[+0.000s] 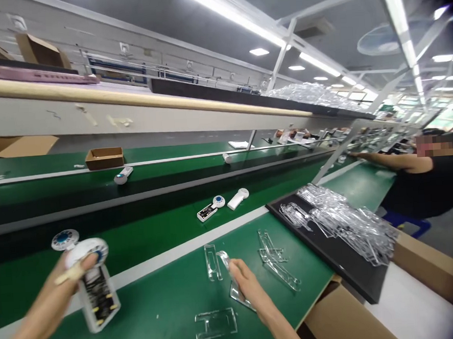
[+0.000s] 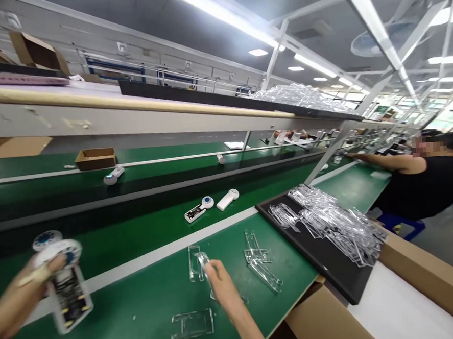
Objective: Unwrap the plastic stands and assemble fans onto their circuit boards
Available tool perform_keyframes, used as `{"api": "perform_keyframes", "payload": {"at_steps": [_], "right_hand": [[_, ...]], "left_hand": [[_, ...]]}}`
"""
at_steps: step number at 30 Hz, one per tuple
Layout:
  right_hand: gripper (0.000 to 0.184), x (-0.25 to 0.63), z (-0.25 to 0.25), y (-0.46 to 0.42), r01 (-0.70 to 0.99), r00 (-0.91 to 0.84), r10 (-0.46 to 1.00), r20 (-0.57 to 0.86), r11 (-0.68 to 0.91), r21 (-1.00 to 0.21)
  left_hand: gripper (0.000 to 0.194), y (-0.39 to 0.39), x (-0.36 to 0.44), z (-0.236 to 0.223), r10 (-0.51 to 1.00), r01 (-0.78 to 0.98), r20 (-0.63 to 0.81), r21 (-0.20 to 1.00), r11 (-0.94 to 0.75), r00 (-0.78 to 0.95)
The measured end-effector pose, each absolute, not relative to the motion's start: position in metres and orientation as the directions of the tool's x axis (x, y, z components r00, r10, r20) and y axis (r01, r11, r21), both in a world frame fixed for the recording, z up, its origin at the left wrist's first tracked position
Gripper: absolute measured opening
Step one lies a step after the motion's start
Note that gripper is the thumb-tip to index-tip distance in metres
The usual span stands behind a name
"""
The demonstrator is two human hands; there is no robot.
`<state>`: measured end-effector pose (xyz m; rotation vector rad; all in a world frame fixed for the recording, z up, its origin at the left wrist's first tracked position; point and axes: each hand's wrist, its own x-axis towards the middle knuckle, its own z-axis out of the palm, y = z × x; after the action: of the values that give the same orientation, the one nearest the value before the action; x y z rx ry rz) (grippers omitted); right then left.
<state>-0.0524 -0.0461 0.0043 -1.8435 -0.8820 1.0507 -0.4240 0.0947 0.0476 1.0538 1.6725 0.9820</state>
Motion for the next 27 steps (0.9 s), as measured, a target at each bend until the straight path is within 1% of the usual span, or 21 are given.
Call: {"api": "perform_keyframes", "payload": {"at_steps": [1,2,3,5,7,9,11,14,16,18,20,22,24,26,27], "right_hand": [[0.043,-0.057,0.014,-0.045,0.199,0.348,0.891,-0.29,-0.373,-0.906],[0.044,-0.062,0.024,-0.044,0.24,0.288,0.925,-0.25,-0.322,-0.916],[0.045,-0.067,0.032,-0.043,0.294,0.236,0.949,-0.209,-0.275,-0.915],[0.046,-0.076,0.045,-0.041,0.425,0.181,0.974,-0.136,-0.202,-0.882],[0.046,-0.079,0.051,-0.039,0.556,0.167,0.984,-0.057,-0.142,-0.819],[0.047,-0.076,0.049,-0.036,0.664,0.156,0.988,0.012,-0.096,-0.742],[0.049,-0.069,0.043,-0.033,0.738,0.151,0.988,0.046,-0.081,-0.67],[0.054,-0.055,0.029,-0.032,0.801,0.127,0.988,0.083,-0.053,-0.596],[0.058,-0.046,0.019,-0.032,0.796,0.083,0.991,0.103,-0.004,-0.606],[0.063,-0.036,0.011,-0.031,0.752,0.029,0.996,0.086,0.035,-0.658],[0.067,-0.027,0.007,-0.03,0.71,-0.026,0.998,0.056,0.058,-0.702],[0.067,-0.019,0.008,-0.028,0.696,-0.066,0.995,0.074,0.099,-0.711],[0.067,-0.013,0.014,-0.026,0.708,-0.1,0.987,0.124,0.158,-0.689],[0.068,-0.01,0.021,-0.024,0.73,-0.131,0.981,0.142,0.193,-0.655],[0.066,-0.011,0.024,-0.022,0.729,-0.148,0.979,0.138,0.202,-0.654]], "left_hand": [[0.059,0.085,-0.392,0.048,0.944,0.023,-0.304,0.95,0.31,-0.13],[0.061,0.077,-0.36,0.049,0.936,-0.153,-0.351,0.927,0.343,-0.03],[0.063,0.07,-0.328,0.048,0.917,-0.271,-0.398,0.88,0.391,0.033],[0.065,0.059,-0.273,0.048,0.893,-0.422,-0.44,0.795,0.435,0.091],[0.067,0.051,-0.231,0.048,0.883,-0.497,-0.447,0.74,0.453,0.139],[0.066,0.044,-0.201,0.048,0.882,-0.528,-0.435,0.714,0.46,0.182],[0.063,0.04,-0.182,0.048,0.884,-0.528,-0.421,0.713,0.46,0.202],[0.061,0.037,-0.164,0.049,0.893,-0.5,-0.419,0.745,0.443,0.166],[0.062,0.038,-0.157,0.051,0.899,-0.5,-0.423,0.758,0.419,0.112],[0.063,0.038,-0.152,0.054,0.902,-0.529,-0.426,0.751,0.395,0.069],[0.062,0.037,-0.149,0.055,0.911,-0.564,-0.409,0.741,0.364,0.05],[0.062,0.034,-0.147,0.052,0.923,-0.567,-0.38,0.748,0.345,0.06],[0.063,0.029,-0.145,0.045,0.914,-0.521,-0.394,0.762,0.385,0.099],[0.062,0.023,-0.144,0.037,0.878,-0.457,-0.464,0.76,0.462,0.116],[0.06,0.02,-0.144,0.033,0.863,-0.427,-0.497,0.764,0.484,0.089]]}}
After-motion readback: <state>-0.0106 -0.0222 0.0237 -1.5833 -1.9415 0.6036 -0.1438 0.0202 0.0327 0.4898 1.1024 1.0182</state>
